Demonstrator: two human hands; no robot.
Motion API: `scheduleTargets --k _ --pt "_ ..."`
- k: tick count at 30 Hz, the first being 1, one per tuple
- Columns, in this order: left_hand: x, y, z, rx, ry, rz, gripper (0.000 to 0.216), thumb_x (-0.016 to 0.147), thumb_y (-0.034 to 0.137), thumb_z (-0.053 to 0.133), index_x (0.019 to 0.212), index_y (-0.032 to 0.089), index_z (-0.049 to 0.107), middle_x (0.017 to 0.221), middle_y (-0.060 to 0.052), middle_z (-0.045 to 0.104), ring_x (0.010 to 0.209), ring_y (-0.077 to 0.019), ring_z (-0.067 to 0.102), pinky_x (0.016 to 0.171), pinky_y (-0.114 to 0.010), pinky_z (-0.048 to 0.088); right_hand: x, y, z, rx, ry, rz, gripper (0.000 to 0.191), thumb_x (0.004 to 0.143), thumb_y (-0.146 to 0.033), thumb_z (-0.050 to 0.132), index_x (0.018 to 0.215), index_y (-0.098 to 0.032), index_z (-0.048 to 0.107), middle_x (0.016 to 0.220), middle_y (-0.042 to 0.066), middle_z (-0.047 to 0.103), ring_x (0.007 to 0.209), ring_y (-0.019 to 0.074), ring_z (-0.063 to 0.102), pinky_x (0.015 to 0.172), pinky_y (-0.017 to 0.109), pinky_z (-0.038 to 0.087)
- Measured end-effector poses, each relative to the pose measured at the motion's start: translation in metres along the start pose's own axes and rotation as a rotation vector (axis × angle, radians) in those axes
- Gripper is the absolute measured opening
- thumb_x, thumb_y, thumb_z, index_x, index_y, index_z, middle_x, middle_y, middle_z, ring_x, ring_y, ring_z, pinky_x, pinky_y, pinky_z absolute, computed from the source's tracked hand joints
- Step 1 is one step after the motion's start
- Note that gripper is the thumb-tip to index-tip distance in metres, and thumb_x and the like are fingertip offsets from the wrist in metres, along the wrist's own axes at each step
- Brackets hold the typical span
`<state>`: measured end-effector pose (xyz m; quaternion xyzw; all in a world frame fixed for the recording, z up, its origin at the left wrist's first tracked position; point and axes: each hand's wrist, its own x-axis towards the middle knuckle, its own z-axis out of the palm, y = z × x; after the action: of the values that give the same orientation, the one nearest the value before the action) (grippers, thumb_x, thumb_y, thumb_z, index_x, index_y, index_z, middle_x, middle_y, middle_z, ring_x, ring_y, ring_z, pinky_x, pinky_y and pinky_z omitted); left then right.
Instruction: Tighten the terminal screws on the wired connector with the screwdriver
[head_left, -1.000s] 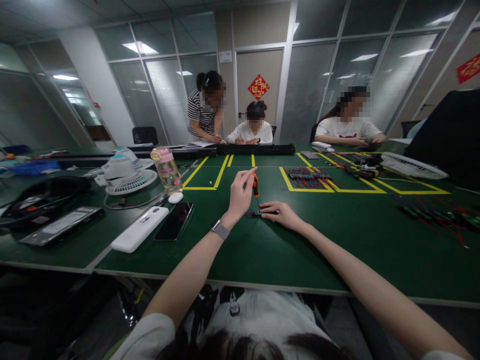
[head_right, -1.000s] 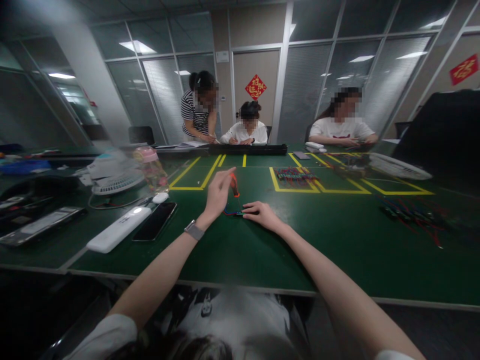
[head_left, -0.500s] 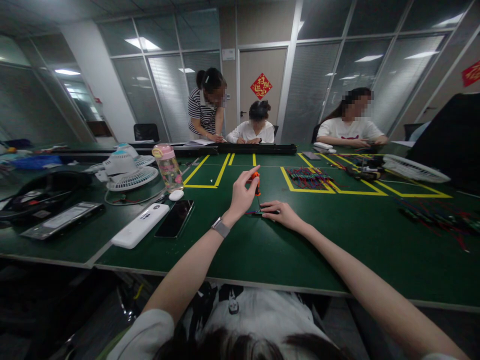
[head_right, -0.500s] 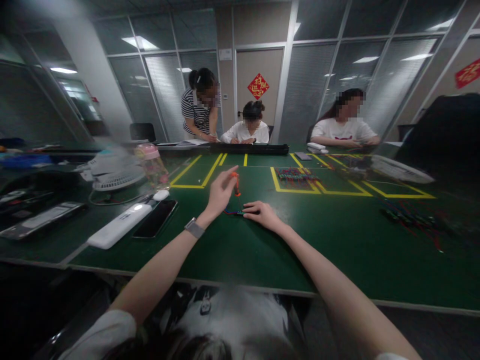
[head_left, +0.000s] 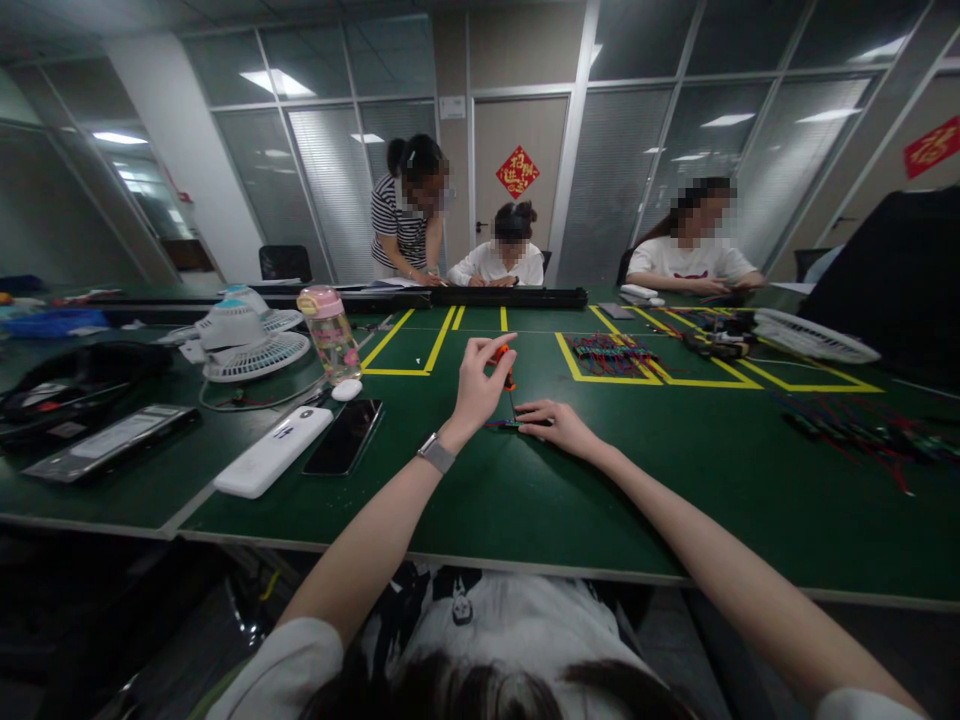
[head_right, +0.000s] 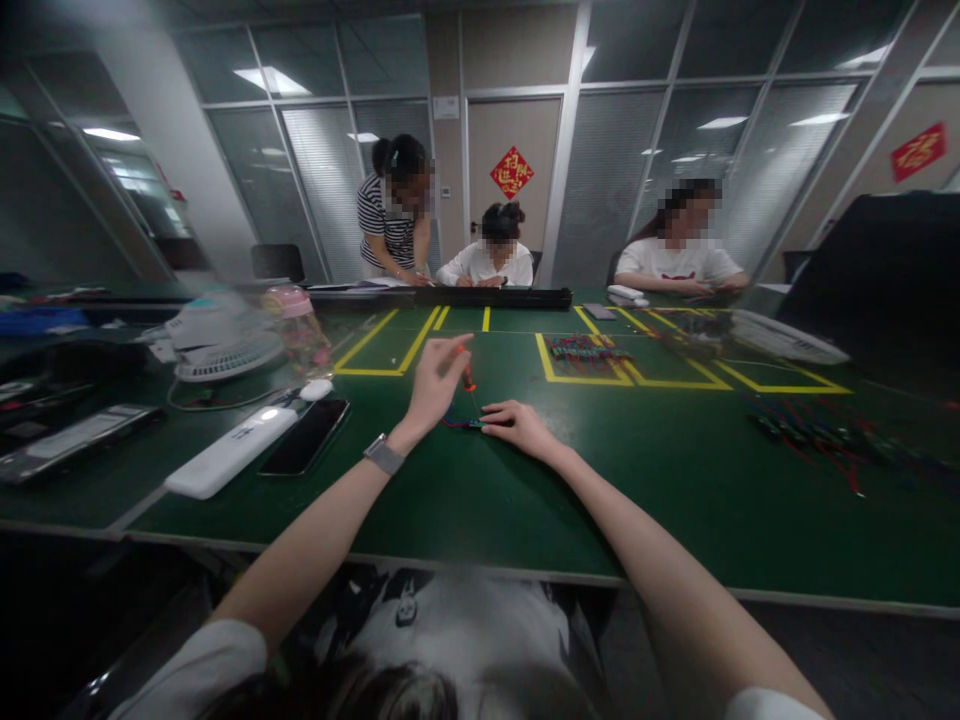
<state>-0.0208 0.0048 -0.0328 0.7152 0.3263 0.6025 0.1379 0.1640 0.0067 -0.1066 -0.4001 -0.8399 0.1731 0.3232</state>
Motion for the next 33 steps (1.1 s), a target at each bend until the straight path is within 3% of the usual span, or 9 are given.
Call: scheduleTargets --k 5,9,15,20,26,30,33 --pt "-0.0001 -0.0013 0.0009 -0.062 -0.055 0.004 0.035 0.095 0.027 0.038 0.127 0.026 0.052 0.112 -0.006 0.061 0.102 -0.0155 0.057 0.091 -0.030 0.044 -0.0002 -0.0001 -0.0001 -0.004 0.000 -0.008 0.024 0.081 -0.039 0.062 0.098 -0.027 0.074 0.114 0.005 0.068 0.108 0.0247 0.062 0.096 0.041 0.047" --pt "-0.0007 -0.0017 0.0008 -0.023 0.006 0.013 0.031 0.091 0.032 0.049 0.118 0.023 0.060 0.098 -0.005 0.060 0.090 -0.0141 0.058 0.083 -0.026 0.047 -0.0002 -0.0006 -0.0003 -0.008 0.000 0.003 0.024 0.081 -0.039 0.062 0.098 -0.027 0.074 0.114 0.005 0.068 0.108 0.0247 0.061 0.096 0.041 0.046" --pt "0.0004 0.0001 0.0009 -0.063 -0.056 -0.008 0.035 0.094 0.024 0.039 0.125 0.024 0.055 0.103 -0.005 0.060 0.093 -0.0132 0.057 0.085 -0.027 0.046 0.0007 -0.0003 -0.0007 -0.009 -0.010 -0.001 0.023 0.081 -0.037 0.062 0.098 -0.027 0.074 0.115 0.005 0.068 0.107 0.0246 0.062 0.096 0.040 0.047" --pt "-0.0004 0.0002 0.0016 -0.029 -0.007 0.001 0.030 0.089 0.031 0.051 0.117 0.024 0.061 0.097 -0.004 0.058 0.087 -0.0132 0.057 0.080 -0.025 0.047 0.0006 -0.0006 -0.0009 -0.012 -0.002 -0.004 0.023 0.081 -0.036 0.062 0.097 -0.026 0.074 0.114 0.006 0.069 0.107 0.0248 0.062 0.096 0.041 0.047" --pt "-0.0003 -0.0006 0.0013 -0.072 -0.057 0.003 0.034 0.095 0.026 0.039 0.125 0.026 0.055 0.107 -0.005 0.061 0.098 -0.0144 0.057 0.088 -0.028 0.045 0.0001 0.0003 -0.0003 -0.016 0.002 0.000 0.022 0.080 -0.037 0.063 0.098 -0.028 0.074 0.114 0.004 0.069 0.108 0.0249 0.062 0.096 0.040 0.047" --pt "-0.0010 -0.0011 0.0010 -0.016 0.010 0.006 0.030 0.090 0.033 0.051 0.116 0.024 0.061 0.096 -0.004 0.059 0.088 -0.0144 0.057 0.083 -0.027 0.046 0.0000 0.0022 0.0004 -0.008 -0.002 0.000 0.023 0.081 -0.037 0.062 0.099 -0.027 0.074 0.115 0.005 0.068 0.108 0.0248 0.062 0.096 0.040 0.046" --pt "-0.0003 -0.0010 0.0002 0.009 0.012 -0.016 0.029 0.092 0.034 0.046 0.115 0.024 0.062 0.099 -0.005 0.056 0.092 -0.0142 0.056 0.086 -0.027 0.045 0.0000 0.0031 0.0007 -0.005 -0.003 0.006 0.023 0.081 -0.037 0.063 0.099 -0.027 0.073 0.115 0.005 0.068 0.107 0.0248 0.062 0.097 0.041 0.046"
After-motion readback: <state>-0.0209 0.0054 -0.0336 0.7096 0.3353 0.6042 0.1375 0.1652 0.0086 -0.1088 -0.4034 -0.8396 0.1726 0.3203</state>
